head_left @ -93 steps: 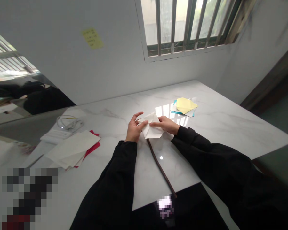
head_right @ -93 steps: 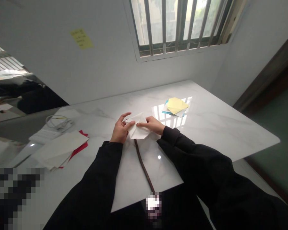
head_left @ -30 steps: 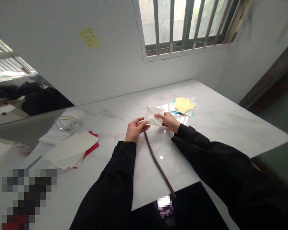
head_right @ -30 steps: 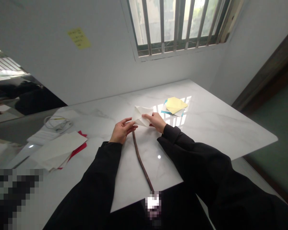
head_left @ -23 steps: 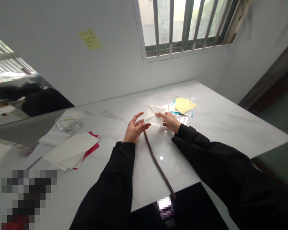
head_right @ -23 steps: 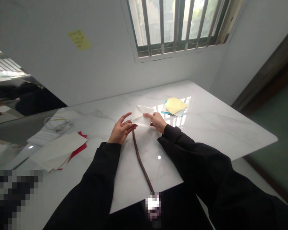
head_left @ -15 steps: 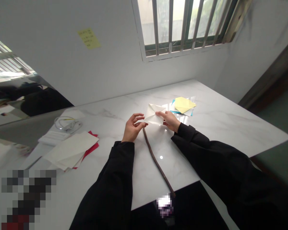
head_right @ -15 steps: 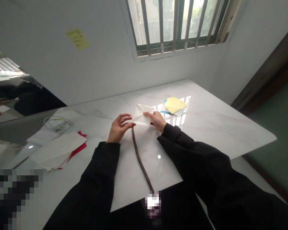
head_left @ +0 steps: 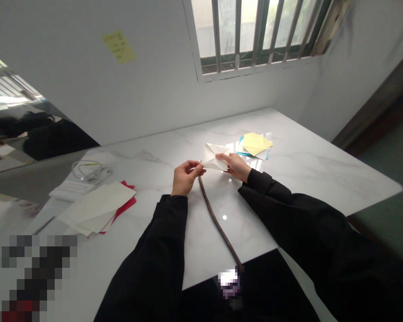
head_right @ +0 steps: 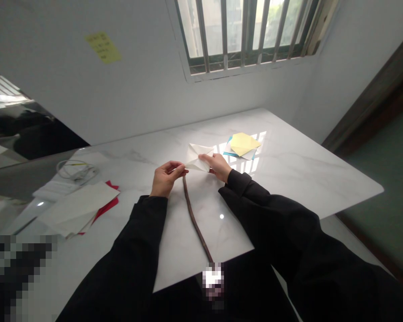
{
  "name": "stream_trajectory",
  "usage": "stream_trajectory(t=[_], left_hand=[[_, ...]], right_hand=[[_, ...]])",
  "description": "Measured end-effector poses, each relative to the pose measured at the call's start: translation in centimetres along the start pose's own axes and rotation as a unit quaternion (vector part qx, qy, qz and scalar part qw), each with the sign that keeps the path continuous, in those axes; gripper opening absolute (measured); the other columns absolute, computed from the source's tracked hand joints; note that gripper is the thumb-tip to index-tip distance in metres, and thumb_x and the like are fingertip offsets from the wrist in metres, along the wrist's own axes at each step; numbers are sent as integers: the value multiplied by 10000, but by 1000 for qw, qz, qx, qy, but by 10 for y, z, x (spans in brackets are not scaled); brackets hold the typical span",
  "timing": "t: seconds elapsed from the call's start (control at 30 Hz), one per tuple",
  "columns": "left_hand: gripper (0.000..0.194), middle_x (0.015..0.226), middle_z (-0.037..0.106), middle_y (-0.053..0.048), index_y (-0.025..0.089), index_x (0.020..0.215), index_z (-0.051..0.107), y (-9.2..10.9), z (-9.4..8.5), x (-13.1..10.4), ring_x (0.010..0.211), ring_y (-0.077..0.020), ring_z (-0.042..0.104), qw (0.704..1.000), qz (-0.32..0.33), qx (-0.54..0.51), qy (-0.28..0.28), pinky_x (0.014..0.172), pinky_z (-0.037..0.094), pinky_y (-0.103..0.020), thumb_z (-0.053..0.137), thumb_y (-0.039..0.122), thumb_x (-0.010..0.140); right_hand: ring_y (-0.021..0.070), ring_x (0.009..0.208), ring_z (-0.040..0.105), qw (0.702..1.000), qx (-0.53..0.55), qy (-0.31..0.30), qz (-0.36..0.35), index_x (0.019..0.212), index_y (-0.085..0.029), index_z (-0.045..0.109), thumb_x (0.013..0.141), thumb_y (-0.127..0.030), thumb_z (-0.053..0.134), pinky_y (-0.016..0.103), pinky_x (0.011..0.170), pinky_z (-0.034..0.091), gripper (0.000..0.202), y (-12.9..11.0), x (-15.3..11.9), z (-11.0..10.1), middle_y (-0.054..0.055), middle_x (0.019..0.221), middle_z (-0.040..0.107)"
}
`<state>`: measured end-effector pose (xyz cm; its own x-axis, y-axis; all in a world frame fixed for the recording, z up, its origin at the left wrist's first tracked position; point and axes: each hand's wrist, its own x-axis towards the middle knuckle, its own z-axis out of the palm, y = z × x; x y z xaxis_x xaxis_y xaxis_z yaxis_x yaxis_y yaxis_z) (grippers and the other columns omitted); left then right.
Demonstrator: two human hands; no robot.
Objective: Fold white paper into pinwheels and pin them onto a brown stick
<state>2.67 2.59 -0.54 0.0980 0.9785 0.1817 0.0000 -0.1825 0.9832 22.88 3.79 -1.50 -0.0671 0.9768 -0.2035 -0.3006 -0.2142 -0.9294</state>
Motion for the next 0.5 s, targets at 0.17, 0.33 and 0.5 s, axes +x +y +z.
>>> stream_trajectory(t=[0.17, 0.33, 0.5], left_hand=[[440, 821, 738, -38, 150, 902, 702, -4, 2, 1, 703, -183, 740, 1000, -5, -25, 17, 741, 620, -333, 924, 442, 659], [430, 785, 723, -15, 165, 918, 698, -3, 2, 0, 702, -157, 726, 997, -43, -56, 24, 731, 588, -286, 924, 400, 638], [414, 740, 690, 21, 187, 918, 676, 2, 4, -2, 687, -125, 702, 992, -87, -93, 17, 683, 540, -227, 910, 360, 623]], right_hand=[[178, 787, 689, 1000, 4, 5, 4, 925, -214, 675, 849, -340, 738, 245, 629, 555, 160, 0, -1, 1, 65, 957, 743], [171, 794, 681, 1000, -13, 2, 8, 933, -222, 669, 860, -350, 729, 234, 638, 542, 159, -1, -2, 1, 58, 960, 739], [163, 767, 662, 1000, -17, -3, 9, 893, -217, 663, 851, -360, 736, 223, 606, 515, 166, -1, -3, 2, 51, 923, 733]])
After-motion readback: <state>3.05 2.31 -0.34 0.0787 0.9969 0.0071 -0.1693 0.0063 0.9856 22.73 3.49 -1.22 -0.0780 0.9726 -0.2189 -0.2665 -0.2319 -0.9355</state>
